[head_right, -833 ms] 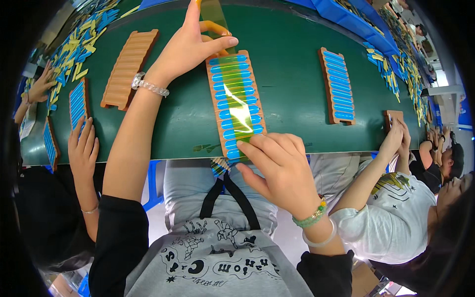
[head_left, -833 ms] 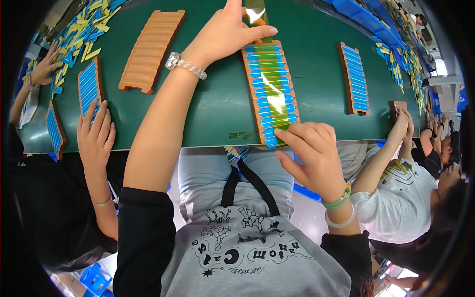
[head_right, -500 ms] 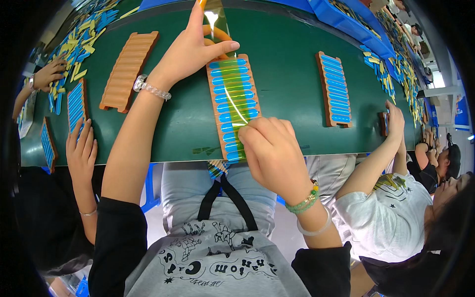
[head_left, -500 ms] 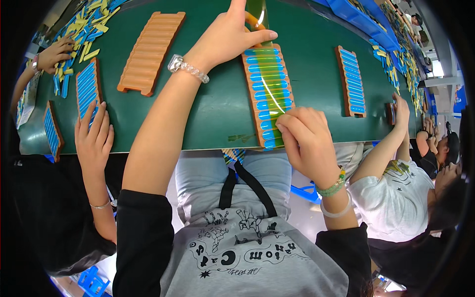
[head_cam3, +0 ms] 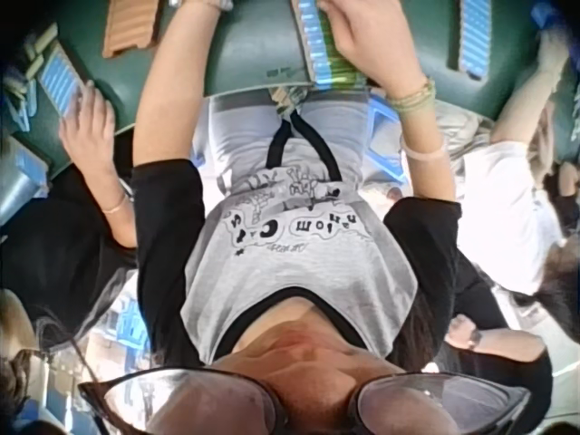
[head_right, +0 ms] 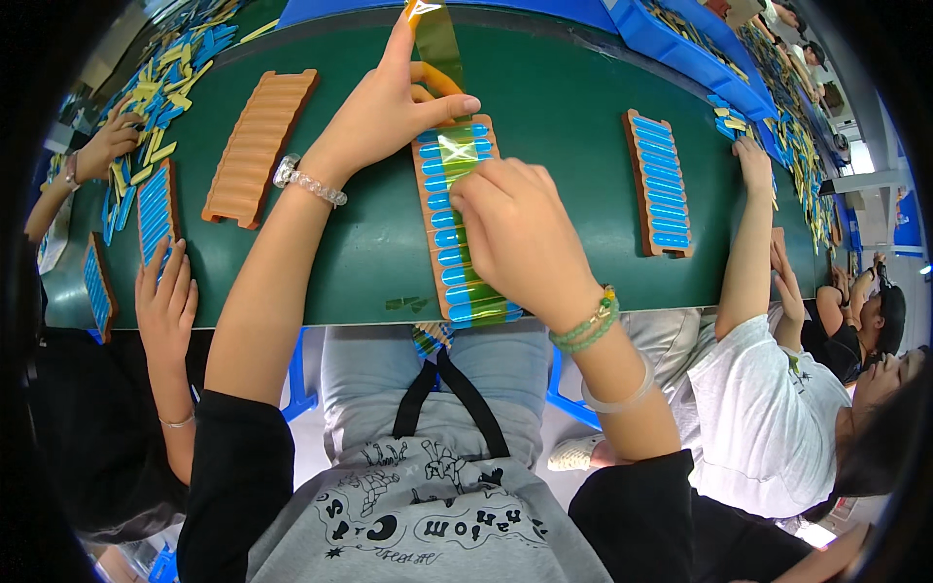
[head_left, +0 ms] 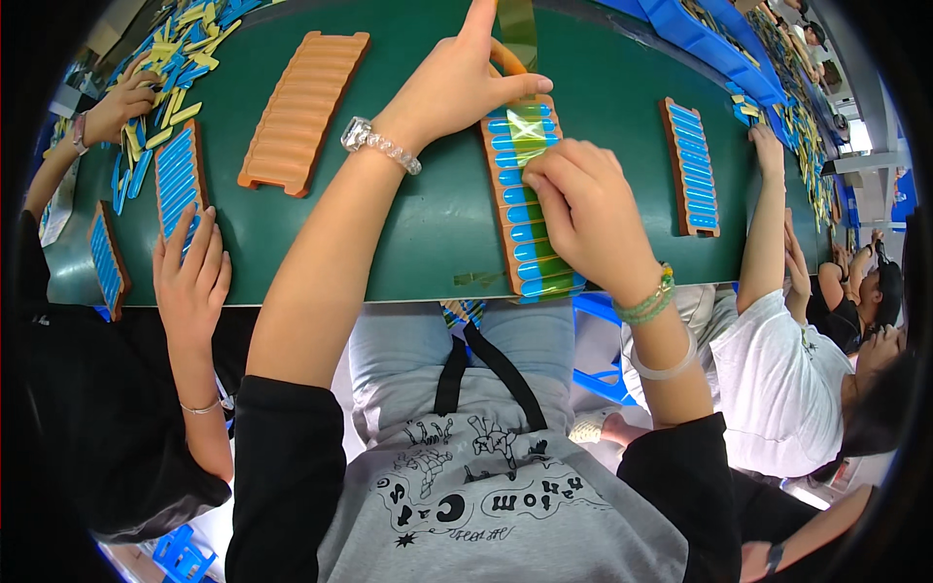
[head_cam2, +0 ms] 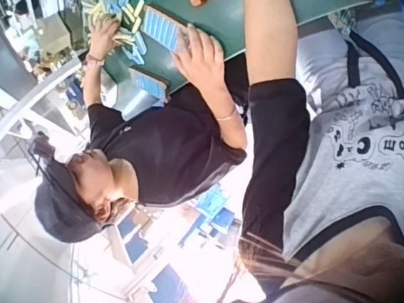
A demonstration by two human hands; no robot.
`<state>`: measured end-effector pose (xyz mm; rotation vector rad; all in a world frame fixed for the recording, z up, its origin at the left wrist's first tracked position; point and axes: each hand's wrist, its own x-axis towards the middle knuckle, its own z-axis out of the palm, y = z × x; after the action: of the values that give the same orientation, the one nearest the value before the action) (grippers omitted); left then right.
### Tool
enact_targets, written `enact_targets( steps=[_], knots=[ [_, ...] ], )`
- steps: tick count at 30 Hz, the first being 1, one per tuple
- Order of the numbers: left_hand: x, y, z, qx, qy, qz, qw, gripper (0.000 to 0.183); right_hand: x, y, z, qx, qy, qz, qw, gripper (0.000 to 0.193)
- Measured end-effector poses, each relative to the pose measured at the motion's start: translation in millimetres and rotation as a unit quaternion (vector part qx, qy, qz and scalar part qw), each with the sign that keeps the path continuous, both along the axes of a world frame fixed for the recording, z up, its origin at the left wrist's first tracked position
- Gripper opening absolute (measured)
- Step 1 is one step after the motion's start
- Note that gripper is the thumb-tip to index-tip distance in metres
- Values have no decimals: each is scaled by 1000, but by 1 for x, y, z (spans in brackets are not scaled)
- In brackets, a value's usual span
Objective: The person assembles small plastic components into an assembly tray by hand.
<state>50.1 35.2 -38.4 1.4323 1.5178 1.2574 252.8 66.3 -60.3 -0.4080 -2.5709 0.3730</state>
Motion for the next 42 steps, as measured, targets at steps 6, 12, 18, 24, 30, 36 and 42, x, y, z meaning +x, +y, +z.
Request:
enact_targets(
  steps=[6, 12, 18, 24, 30, 36, 42],
  knots=[
    [0, 4, 4, 5, 0, -17, 1000, 110, -23, 25, -1, 5, 21, 10, 1000, 4],
    [-7, 18, -25, -23, 44, 15, 999, 95, -48, 54, -2, 4, 29, 19, 999, 9],
    [-11, 18, -30, -61, 86, 39, 994, 86, -33, 60, -3, 31, 27, 9, 999, 13],
    [-11, 15, -27, -11, 59, -46, 997, 89, 3, 71, -2, -100, 10, -33, 994, 16],
    [-8, 12, -22, 57, 49, -36, 996, 90, 14, 66, -6, -207, 54, -92, 972, 18],
    [-20, -5, 14, 113, -432, -178, 877, 104, 6, 45, 7, -194, -24, -89, 977, 40],
    [-36, -4, 9, 118, -386, -183, 897, 90, -24, 6, -13, 52, -97, -130, 985, 79]
  ],
)
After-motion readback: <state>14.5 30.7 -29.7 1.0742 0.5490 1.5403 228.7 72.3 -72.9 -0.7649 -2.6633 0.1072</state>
